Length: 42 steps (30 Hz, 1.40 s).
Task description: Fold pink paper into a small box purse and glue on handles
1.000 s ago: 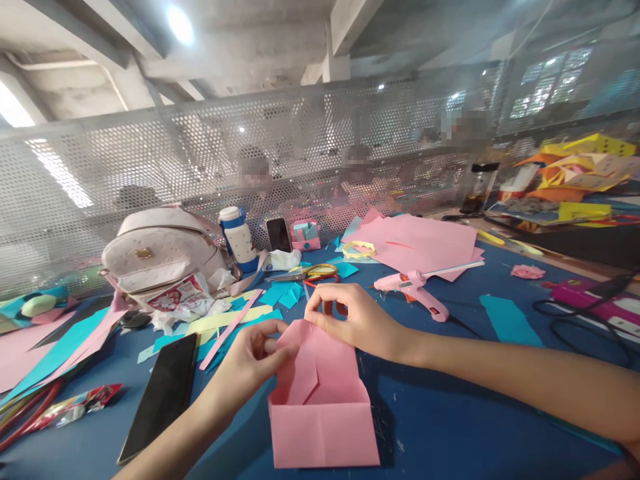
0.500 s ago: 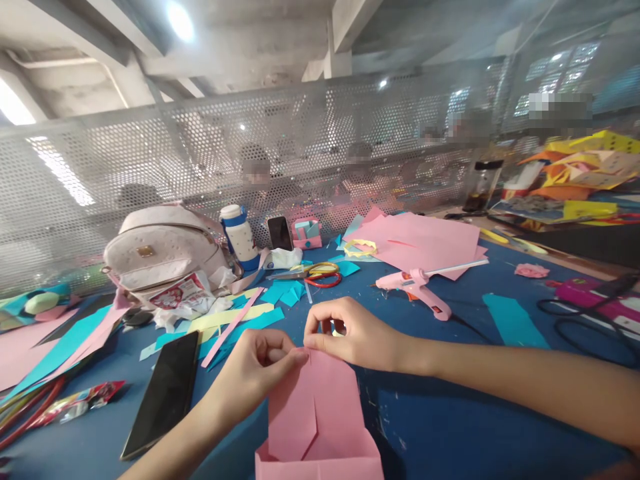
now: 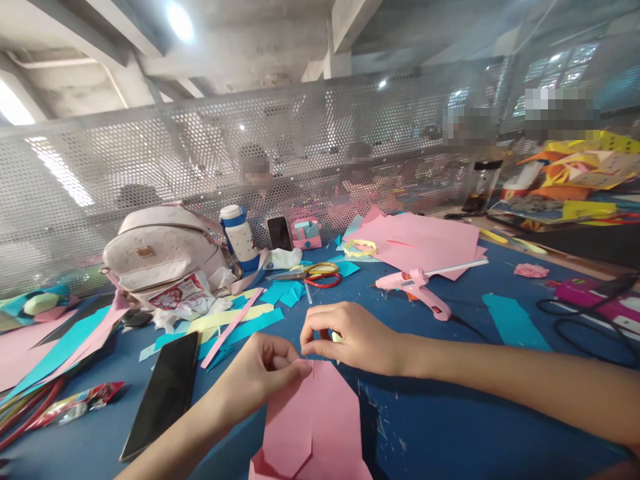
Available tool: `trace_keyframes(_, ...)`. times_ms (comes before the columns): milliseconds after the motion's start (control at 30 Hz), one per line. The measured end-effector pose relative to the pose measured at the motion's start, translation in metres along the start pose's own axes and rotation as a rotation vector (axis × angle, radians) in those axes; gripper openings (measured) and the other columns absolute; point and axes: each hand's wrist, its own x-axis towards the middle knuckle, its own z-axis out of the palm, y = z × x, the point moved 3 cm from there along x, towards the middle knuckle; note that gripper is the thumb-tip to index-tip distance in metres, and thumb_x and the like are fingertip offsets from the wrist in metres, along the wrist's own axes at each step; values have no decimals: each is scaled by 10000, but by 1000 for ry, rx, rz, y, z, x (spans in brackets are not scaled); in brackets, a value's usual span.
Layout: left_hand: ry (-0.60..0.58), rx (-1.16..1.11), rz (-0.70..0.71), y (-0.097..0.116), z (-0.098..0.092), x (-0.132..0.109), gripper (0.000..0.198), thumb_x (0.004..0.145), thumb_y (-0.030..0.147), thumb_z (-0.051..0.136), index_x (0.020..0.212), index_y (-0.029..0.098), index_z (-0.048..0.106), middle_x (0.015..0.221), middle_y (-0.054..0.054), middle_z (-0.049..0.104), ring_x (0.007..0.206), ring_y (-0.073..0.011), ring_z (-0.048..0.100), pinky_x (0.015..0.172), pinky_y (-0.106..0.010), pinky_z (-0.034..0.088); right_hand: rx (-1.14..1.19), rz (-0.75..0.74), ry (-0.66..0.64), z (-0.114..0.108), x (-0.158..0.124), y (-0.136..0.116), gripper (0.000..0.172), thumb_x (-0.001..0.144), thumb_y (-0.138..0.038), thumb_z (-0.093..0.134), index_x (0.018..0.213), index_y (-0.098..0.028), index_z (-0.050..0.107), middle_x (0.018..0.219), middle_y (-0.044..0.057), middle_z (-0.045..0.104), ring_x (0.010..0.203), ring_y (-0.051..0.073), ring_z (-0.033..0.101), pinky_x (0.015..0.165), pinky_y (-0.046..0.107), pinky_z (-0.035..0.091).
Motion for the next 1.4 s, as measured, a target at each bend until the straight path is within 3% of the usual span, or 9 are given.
trace_keyframes(133,-7,-15,-4,-2,0,1,448,708,543,725,611,135,568,464,74,324,447,-51,184,447,-229,96,83,-28,-60,-1,2,0,178,939,-264,572,834,-182,690,843,-3,667,764,114,587,690,221,410)
trace_keyframes(267,-10,-23,-15,-4,0,2,456,663,535,769,614,124,578,458,73,332,454,-48,182,448,-226,99,70,11,-82,-2,3,4,173,802,-356,737,808,-186,703,810,-20,656,672,99,537,589,215,379)
trace_keyframes(400,-26,-49,-15,-5,0,3,473,688,566,737,656,114,601,473,70,352,465,-50,207,456,-217,109,61,52,-91,-2,3,8,110,804,-286,738,775,-184,709,763,-16,659,678,110,539,593,224,369)
trace_keyframes(733,-33,-58,-8,-3,0,4,438,687,523,752,627,117,599,478,50,440,443,-48,264,446,-204,160,88,62,64,0,1,3,94,932,-200,557,841,-181,545,824,-28,570,705,97,474,663,227,366)
trace_keyframes(900,-25,-64,-18,-8,-2,8,442,683,524,756,662,101,629,485,43,456,444,-48,287,446,-195,165,218,65,70,-9,2,5,281,999,-285,416,744,-178,469,704,-30,490,634,99,441,608,235,351)
trace_keyframes(1033,-12,-83,20,-10,-4,12,404,680,477,781,724,94,661,508,39,466,476,-58,342,468,-184,200,316,104,8,-12,4,6,476,961,-365,508,536,-156,458,536,-30,490,528,82,442,532,229,322)
trace_keyframes(1200,-123,-53,83,-6,-34,11,298,728,384,780,782,108,682,491,51,479,437,-45,352,439,-160,228,472,180,24,-15,7,18,287,837,-392,668,722,-136,727,675,20,675,510,82,488,480,212,369)
trace_keyframes(1267,-101,-123,200,-4,-58,9,288,757,385,759,726,114,664,564,7,591,468,-63,468,453,-153,320,498,204,11,-15,8,25,249,786,-384,716,784,-139,759,727,40,710,536,97,533,490,216,406)
trace_keyframes(1400,-177,-383,442,-7,-94,5,261,798,354,727,698,154,593,503,26,621,425,-96,570,449,-158,421,385,228,-4,-12,9,37,264,705,-403,785,733,-143,747,707,40,713,579,112,555,530,225,410)
